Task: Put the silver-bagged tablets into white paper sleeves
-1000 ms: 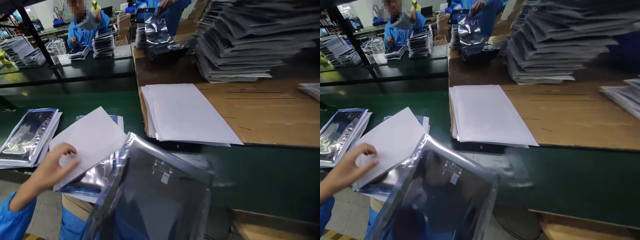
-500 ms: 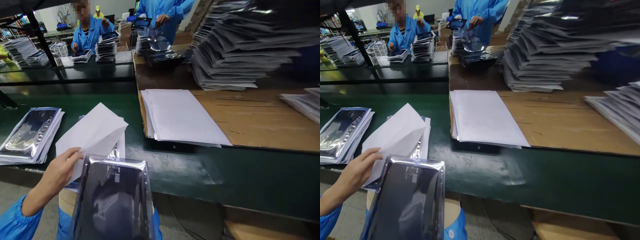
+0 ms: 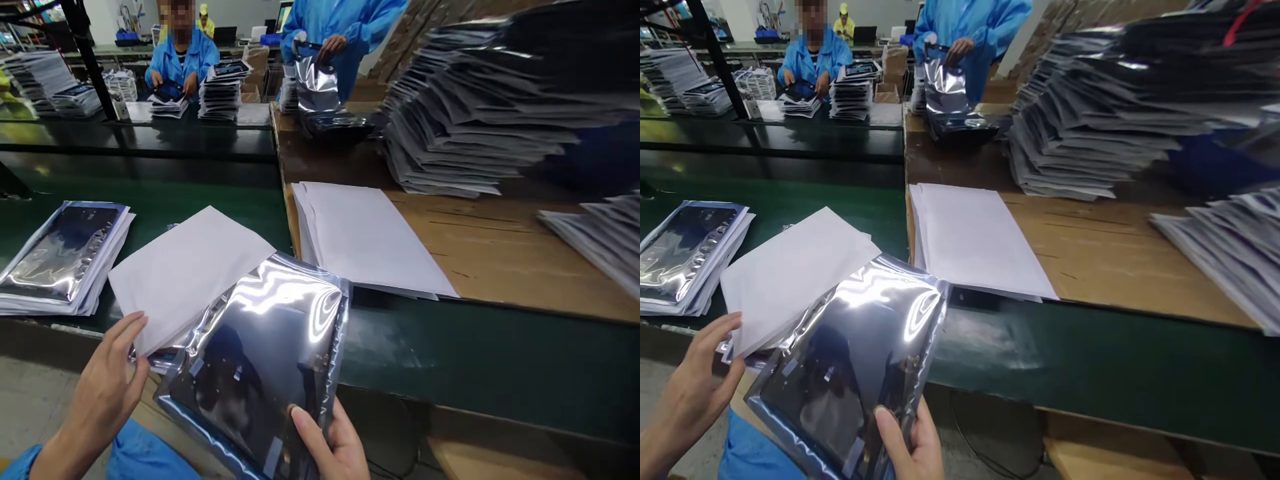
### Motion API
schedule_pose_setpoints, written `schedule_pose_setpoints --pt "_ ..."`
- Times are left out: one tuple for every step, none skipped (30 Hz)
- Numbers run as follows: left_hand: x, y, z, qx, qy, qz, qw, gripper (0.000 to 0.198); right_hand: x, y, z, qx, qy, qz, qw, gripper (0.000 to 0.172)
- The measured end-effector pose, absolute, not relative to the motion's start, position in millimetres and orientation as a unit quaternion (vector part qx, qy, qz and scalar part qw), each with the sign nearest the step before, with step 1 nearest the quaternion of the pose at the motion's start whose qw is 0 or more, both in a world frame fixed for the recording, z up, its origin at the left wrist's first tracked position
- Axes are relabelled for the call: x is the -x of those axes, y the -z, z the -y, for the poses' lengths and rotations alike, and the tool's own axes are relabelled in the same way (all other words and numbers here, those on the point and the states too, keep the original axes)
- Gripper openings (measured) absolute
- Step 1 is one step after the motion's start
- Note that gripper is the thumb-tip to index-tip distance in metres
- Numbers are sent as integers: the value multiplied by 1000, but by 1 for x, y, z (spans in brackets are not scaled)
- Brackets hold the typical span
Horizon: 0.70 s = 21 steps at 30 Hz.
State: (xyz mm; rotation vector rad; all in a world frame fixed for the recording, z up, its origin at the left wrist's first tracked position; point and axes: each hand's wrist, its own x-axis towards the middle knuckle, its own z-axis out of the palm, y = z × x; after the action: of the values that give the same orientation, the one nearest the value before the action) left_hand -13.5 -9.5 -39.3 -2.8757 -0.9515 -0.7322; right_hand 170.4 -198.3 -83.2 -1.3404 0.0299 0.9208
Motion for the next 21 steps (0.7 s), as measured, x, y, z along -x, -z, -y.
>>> schedule_pose_setpoints --pt "16 42 11 902 274 334 6 42 -169 82 196 592 -419 -17 688 44" --pt "18 45 13 883 298 363 -1 34 -167 80 194 584 -425 -22 692 44" --pt "20 47 15 868 307 389 -9 26 -164 79 193 576 -427 -27 697 44" --pt "23 49 16 860 303 410 -15 18 -161 79 192 569 -427 -35 702 44" --pt "25 51 17 858 288 424 -24 13 -158 78 190 564 -425 -44 707 44" --pt "28 52 18 860 272 430 -32 10 -154 78 189 559 -423 -53 711 44" --pt "30 53 18 863 261 430 -37 10 -151 78 188 557 -419 -61 715 44" --pt "31 54 18 866 256 427 -40 10 -148 78 187 557 -412 -66 718 44" --pt "32 53 18 870 255 419 -43 11 -146 79 187 559 -404 -69 721 44" --pt "33 52 18 873 260 410 -49 10 -144 81 187 563 -396 -68 722 44" --pt "33 51 18 875 269 399 -57 8 -142 82 187 568 -390 -67 722 44" --pt "32 49 19 876 280 386 -67 6 -141 83 187 572 -387 -66 720 43" --pt "30 48 20 878 288 373 -82 3 -140 84 187 575 -385 -67 719 43" --pt "29 46 22 880 292 362 -101 2 -140 85 186 577 -383 -70 719 44" --pt "27 46 25 879 296 354 -119 3 -139 85 186 577 -382 -77 718 44" --pt "26 46 28 877 298 352 -137 5 -139 85 186 576 -382 -86 718 45" --pt "24 47 32 872 300 354 -153 6 -138 84 185 575 -383 -95 717 44" --pt "24 48 35 866 305 359 -165 8 -138 84 185 574 -385 -101 716 43" --pt "24 51 39 859 312 367 -174 9 -138 83 184 574 -385 -103 716 41" --pt "24 53 42 851 321 375 -180 9 -138 83 184 573 -384 -101 717 39" --pt "24 56 44 844 327 383 -185 9 -138 84 184 572 -379 -96 721 39"
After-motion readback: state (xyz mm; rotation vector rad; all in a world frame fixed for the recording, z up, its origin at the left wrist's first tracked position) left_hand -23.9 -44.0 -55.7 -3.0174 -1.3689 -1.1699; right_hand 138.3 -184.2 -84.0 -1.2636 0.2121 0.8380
